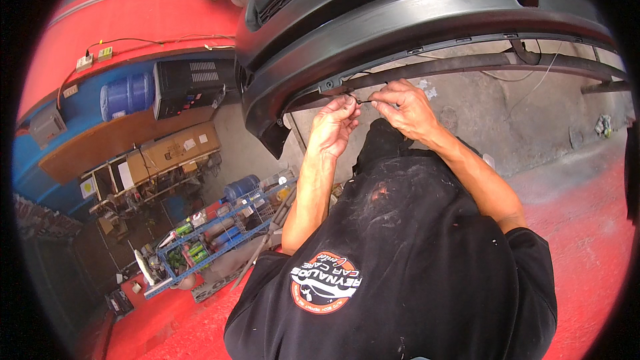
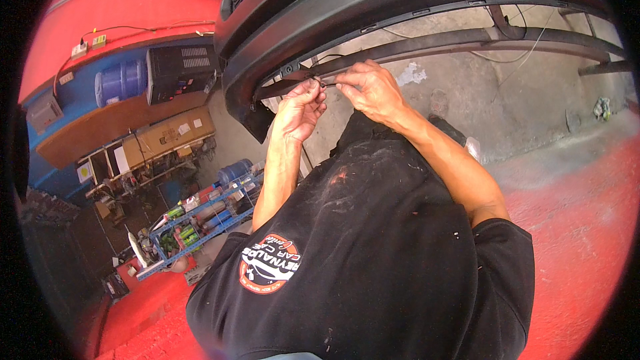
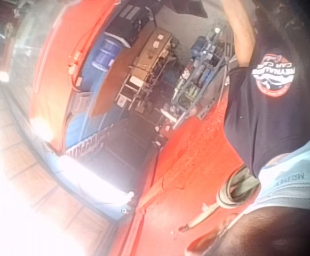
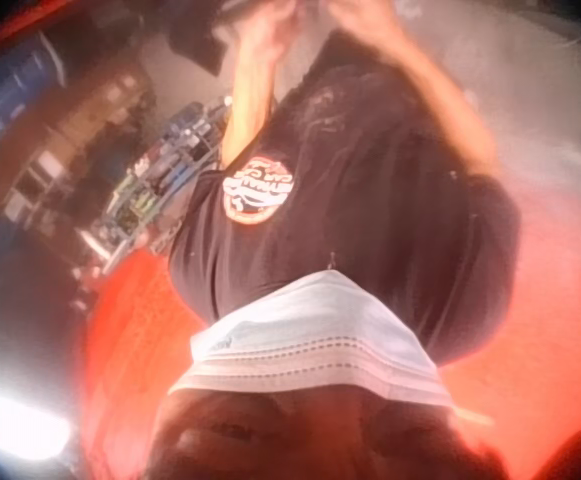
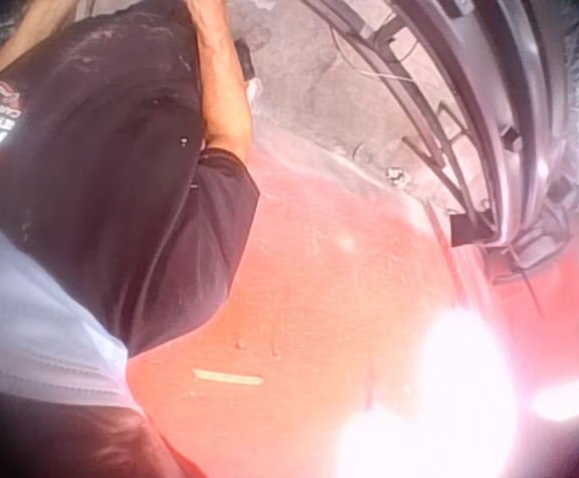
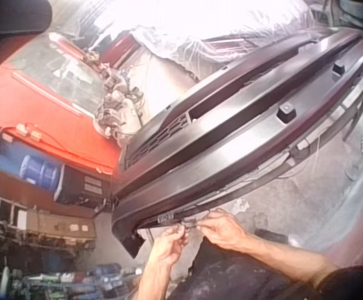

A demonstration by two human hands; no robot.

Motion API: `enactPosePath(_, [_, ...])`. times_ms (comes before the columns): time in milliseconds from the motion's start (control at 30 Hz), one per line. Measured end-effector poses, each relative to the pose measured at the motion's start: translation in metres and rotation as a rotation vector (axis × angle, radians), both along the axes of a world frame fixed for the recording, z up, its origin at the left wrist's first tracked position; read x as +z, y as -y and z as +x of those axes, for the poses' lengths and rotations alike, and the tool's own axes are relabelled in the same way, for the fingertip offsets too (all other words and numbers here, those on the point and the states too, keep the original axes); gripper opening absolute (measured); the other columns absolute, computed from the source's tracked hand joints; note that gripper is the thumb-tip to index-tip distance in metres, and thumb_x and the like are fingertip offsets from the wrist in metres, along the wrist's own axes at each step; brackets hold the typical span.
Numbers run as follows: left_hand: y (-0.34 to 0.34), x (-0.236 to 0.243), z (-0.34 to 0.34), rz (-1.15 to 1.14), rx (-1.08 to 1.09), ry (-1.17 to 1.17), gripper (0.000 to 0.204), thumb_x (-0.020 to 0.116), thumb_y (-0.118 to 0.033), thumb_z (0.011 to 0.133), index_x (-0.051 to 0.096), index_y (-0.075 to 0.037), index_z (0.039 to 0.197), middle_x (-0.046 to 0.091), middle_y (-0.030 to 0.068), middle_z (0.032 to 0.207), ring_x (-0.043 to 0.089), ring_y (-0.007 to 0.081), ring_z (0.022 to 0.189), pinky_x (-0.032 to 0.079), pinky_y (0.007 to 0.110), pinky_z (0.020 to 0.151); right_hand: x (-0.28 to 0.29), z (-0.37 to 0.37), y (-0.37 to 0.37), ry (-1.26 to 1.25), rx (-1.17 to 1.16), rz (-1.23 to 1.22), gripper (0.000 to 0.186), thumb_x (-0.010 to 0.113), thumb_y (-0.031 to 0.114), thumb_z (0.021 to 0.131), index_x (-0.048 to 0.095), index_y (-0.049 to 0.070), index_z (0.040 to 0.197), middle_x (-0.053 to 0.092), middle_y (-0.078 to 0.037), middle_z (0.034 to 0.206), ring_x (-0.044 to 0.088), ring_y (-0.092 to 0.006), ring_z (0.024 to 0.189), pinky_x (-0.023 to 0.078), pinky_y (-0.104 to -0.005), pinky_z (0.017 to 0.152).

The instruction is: The person wires a car bumper by threading and securing wires through the plastic clips along the inner edge of the bumper.

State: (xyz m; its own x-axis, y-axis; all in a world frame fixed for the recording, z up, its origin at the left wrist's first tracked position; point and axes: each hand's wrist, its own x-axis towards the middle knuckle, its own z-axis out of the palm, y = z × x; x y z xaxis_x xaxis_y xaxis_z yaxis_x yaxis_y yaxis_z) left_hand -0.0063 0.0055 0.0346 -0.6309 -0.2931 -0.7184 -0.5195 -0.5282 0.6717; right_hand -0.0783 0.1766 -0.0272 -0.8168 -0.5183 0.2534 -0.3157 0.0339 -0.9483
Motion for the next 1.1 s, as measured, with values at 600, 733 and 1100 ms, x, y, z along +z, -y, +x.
enactPosePath(600, [-0.011, -0.013, 0.007, -0.321, -0.016, -0.104, 0.018, 0.065, -0.009, 0.084, 0.061, -0.006, 0.101, 0.066, 0.0044, 0.086, 0.063, 0.0123, 0.073, 0.051, 0.025, 0.067, 0.012, 0.002, 0.012, 0.392, 0.092, 0.028, 0.024, 0.066, 0.011, 0.081, 0.061, 0.002, 0.102, 0.067, -0.012, 0.081, 0.063, -0.0183, 0.071, 0.049, -0.0314, 0.064])
enactPosePath(733, [-0.006, -0.009, 0.006, -0.125, -0.010, -0.071, 0.022, 0.067, -0.011, 0.083, 0.059, -0.002, 0.102, 0.066, 0.0059, 0.088, 0.063, 0.0128, 0.073, 0.052, 0.027, 0.069, 0.017, 0.002, 0.012, 0.338, 0.101, 0.081, 0.020, 0.064, 0.009, 0.082, 0.060, 0.002, 0.100, 0.068, -0.012, 0.083, 0.065, -0.0196, 0.077, 0.050, -0.0310, 0.068])
enactPosePath(1100, [-0.045, -0.013, 0.019, -1.233, -0.157, -0.399, 0.017, 0.067, -0.007, 0.081, 0.064, -0.001, 0.097, 0.067, 0.0124, 0.085, 0.065, 0.0213, 0.072, 0.052, 0.029, 0.064, 0.009, 0.013, 0.021, 0.271, 0.059, 0.054, 0.025, 0.056, 0.006, 0.085, 0.051, -0.002, 0.109, 0.067, -0.016, 0.089, 0.067, -0.0296, 0.083, 0.052, -0.0346, 0.071])
